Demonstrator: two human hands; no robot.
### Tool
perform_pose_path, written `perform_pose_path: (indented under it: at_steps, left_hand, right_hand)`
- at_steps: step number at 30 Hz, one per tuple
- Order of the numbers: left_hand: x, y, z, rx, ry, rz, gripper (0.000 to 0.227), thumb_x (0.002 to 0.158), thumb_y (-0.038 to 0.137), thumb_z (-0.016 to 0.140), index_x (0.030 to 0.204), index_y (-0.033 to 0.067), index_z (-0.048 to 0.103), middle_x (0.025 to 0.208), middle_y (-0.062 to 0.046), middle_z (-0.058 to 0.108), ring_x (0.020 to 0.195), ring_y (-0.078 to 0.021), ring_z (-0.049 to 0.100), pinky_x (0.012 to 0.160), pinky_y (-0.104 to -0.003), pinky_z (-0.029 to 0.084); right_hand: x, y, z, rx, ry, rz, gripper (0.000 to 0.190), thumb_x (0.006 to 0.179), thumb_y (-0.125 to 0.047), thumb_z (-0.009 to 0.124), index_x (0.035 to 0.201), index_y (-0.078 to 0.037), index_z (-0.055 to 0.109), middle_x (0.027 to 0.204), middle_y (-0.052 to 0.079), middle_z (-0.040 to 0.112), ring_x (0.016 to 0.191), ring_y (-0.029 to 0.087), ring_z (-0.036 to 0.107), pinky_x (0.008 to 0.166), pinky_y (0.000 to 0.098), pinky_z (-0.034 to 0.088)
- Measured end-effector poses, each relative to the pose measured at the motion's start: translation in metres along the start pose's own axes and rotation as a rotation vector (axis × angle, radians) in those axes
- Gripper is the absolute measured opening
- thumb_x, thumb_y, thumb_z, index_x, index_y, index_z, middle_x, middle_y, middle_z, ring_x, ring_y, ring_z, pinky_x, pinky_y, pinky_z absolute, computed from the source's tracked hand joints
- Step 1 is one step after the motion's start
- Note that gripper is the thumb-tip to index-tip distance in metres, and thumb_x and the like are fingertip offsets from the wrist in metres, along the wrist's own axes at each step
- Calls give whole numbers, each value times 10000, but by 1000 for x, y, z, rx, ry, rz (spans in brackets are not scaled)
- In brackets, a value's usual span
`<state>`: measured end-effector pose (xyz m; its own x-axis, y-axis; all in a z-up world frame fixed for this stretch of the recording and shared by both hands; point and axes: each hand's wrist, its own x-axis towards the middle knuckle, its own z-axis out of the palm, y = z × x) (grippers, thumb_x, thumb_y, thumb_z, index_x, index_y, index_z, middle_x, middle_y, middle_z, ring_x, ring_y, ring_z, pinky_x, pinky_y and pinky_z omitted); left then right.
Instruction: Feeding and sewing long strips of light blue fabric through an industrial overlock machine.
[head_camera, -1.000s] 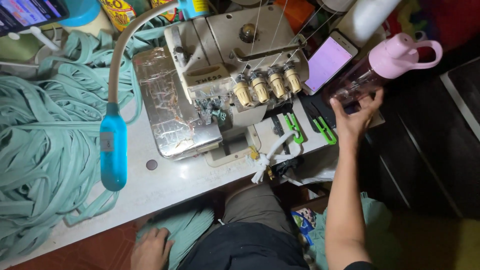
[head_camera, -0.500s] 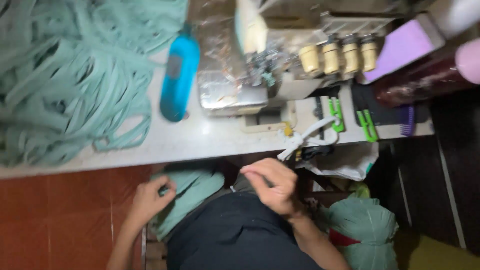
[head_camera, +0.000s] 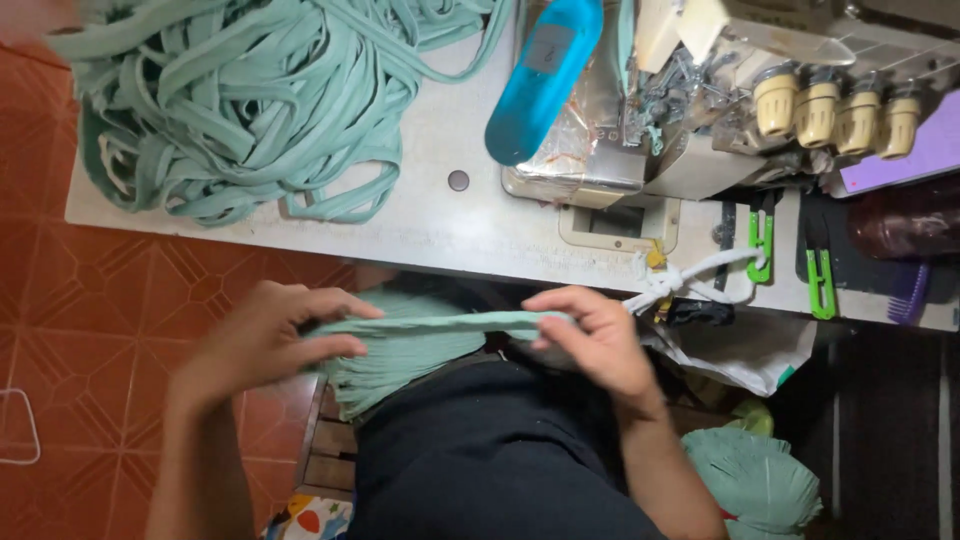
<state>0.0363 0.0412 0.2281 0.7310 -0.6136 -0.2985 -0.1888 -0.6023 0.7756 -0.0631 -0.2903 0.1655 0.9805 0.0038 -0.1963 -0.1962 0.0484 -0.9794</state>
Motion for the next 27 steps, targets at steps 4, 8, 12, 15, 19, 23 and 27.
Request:
perform_pose_path:
  at_steps: [4, 8, 12, 15, 19, 23, 27]
  left_hand:
    - [16, 25, -27, -114, 21, -46, 179, 753, 193, 774, 926, 177, 817, 601, 24, 772, 456, -54, 592, 465, -235, 408]
    - [36, 39, -34, -245, 167, 276, 42, 824, 129, 709, 795, 101, 702, 667, 14, 679, 613, -58, 620, 567, -233, 470]
    - [63, 58, -22, -278, 340, 363, 235, 944, 158, 575, 723, 105, 634, 762, 35, 627, 866, -108, 624, 1050, -370, 463]
    - [83, 78, -15, -442, 469, 119, 251, 932, 217, 565, 1121, 121, 699, 676, -53, 702, 413, -35, 206, 414, -224, 226]
    - [126, 64, -1, -583, 487, 298, 174, 886, 44, 587, 1019, 74, 696, 905, -19, 675, 819, -92, 581, 782, -221, 447]
    - [163, 60, 18, -910, 207, 505, 244, 870, -9, 624, 1108, 40, 606, 1038, -46, 659, 939, -130, 597, 830, -272, 488]
    - [160, 109, 20, -741, -34, 478, 555, 847, 198, 672, 1336, 0, 499, 1293, -119, 612, 1023, -150, 651, 912, -274, 549]
  right_hand:
    - [-17, -10, -33, -111, 144, -74, 118, 912, -91, 622, 975, -23, 695, 647, 54, 678, 595, 74, 624, 602, 186, 501]
    - [-20, 1, -47, -39, 204, -145, 112, 921, -90, 604, 924, -12, 684, 598, 74, 634, 499, 66, 524, 423, 167, 379]
    - [-19, 6, -45, 31, 232, -71, 122, 908, -91, 612, 925, 4, 686, 553, 85, 615, 418, 59, 404, 402, 162, 327]
    - [-19, 26, -56, 87, 187, 55, 241, 890, -156, 639, 1073, 1, 641, 581, 84, 615, 484, 72, 508, 412, 160, 329]
    - [-25, 38, -63, 88, 49, -11, 436, 842, -216, 697, 1172, 56, 611, 798, 105, 668, 670, 133, 637, 665, 237, 533]
    - [-28, 46, -58, 40, -124, 38, 300, 808, -185, 758, 1044, -14, 688, 845, 35, 705, 685, 83, 608, 624, 210, 491]
    - [-17, 25, -42, -71, -195, 39, 586, 777, -300, 766, 1264, -19, 597, 1220, 60, 671, 1100, 143, 633, 964, 276, 489]
